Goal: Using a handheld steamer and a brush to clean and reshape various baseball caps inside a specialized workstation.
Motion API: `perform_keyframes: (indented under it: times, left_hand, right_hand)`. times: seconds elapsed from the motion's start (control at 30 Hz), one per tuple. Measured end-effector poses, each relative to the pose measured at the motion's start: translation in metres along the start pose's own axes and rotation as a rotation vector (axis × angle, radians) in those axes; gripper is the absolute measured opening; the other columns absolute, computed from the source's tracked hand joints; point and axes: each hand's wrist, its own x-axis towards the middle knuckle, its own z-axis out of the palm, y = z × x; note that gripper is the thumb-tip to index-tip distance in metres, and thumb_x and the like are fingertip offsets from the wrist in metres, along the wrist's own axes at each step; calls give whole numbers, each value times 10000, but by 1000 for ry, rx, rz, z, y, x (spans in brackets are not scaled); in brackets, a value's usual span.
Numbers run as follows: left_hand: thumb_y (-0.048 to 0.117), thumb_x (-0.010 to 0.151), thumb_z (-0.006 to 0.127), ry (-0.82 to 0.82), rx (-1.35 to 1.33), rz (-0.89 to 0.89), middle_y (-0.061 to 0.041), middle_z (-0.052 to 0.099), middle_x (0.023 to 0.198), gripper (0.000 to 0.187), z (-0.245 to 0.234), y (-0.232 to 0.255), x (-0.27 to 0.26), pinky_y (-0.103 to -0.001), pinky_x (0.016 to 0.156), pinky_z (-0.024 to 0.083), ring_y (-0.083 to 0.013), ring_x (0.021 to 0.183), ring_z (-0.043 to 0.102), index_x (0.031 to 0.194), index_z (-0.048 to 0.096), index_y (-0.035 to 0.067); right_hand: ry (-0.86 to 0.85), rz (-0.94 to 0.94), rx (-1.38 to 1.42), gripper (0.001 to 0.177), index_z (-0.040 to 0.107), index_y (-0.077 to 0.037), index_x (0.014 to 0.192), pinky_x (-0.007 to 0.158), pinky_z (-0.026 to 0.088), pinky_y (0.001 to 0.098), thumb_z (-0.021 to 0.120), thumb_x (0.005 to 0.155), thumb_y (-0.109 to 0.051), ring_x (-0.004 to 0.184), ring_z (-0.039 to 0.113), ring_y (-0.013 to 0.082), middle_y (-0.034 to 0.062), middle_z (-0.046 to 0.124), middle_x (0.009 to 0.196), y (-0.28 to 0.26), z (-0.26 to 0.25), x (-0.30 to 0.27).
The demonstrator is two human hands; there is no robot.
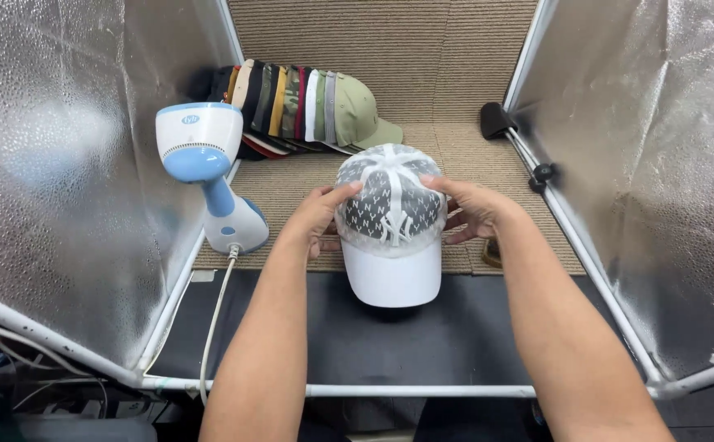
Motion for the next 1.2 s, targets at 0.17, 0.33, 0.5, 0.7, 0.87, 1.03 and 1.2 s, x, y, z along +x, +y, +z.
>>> perform_keyframes:
  times: [0.17,0.33,0.5,0.7,0.87,1.03,1.2]
  left_hand:
    - [706,707,745,-50,21,-58,-265,453,1523,1113,-8,16,24,-653,1039,446,-420,1389,498,1597,341,173]
    - [623,711,818,-110,6,-61,-226,561,1470,999,0,22,46,-579,987,510,-366,1355,551,1526,487,150]
    - [392,700,922,-60,-112,37,-129,699,1152,825,-6,-8,101,-397,863,547,-293,1105,655,1377,593,56]
    - [257,696,975,9,-270,142,-130,736,972,800,-1,-13,104,-327,695,629,-239,877,745,1345,549,64]
    - [331,698,951,-51,-152,99,-151,676,1137,831,-6,6,84,-368,847,591,-257,1082,678,1369,551,48]
    - [199,702,916,-148,-118,51,-196,663,1174,839,-7,17,93,-343,768,636,-292,1046,702,1421,531,1]
    - [98,670,935,-98,-265,242,-195,593,1084,932,1,5,97,-407,733,659,-342,976,724,1474,465,59]
  right_hand:
    - [-28,-4,33,940,542,-55,1401,889,496,564,632,800,-772,1133,576,391,196,548,1246,-1,-15,56]
    - [-74,51,35,853,552,-75,1412,963,448,526,732,780,-618,1228,562,385,185,578,1306,-19,-4,64]
    - [-131,-4,147,664,596,-35,1343,862,559,478,762,798,-375,1060,683,323,145,673,1154,-12,-3,81]
    - [-76,-91,251,550,602,-52,1212,696,628,453,853,738,-173,857,756,314,158,733,982,-6,-11,103]
    - [-132,-49,211,587,638,-91,1276,719,626,481,825,737,-228,882,751,316,150,736,1022,-15,-7,96]
    - [-239,-68,263,509,671,-36,1202,683,641,504,796,711,-92,843,759,378,213,738,994,-13,-12,116]
    - [-182,-249,311,673,562,-30,1318,667,650,465,776,689,70,831,753,346,163,714,1039,-27,-7,89]
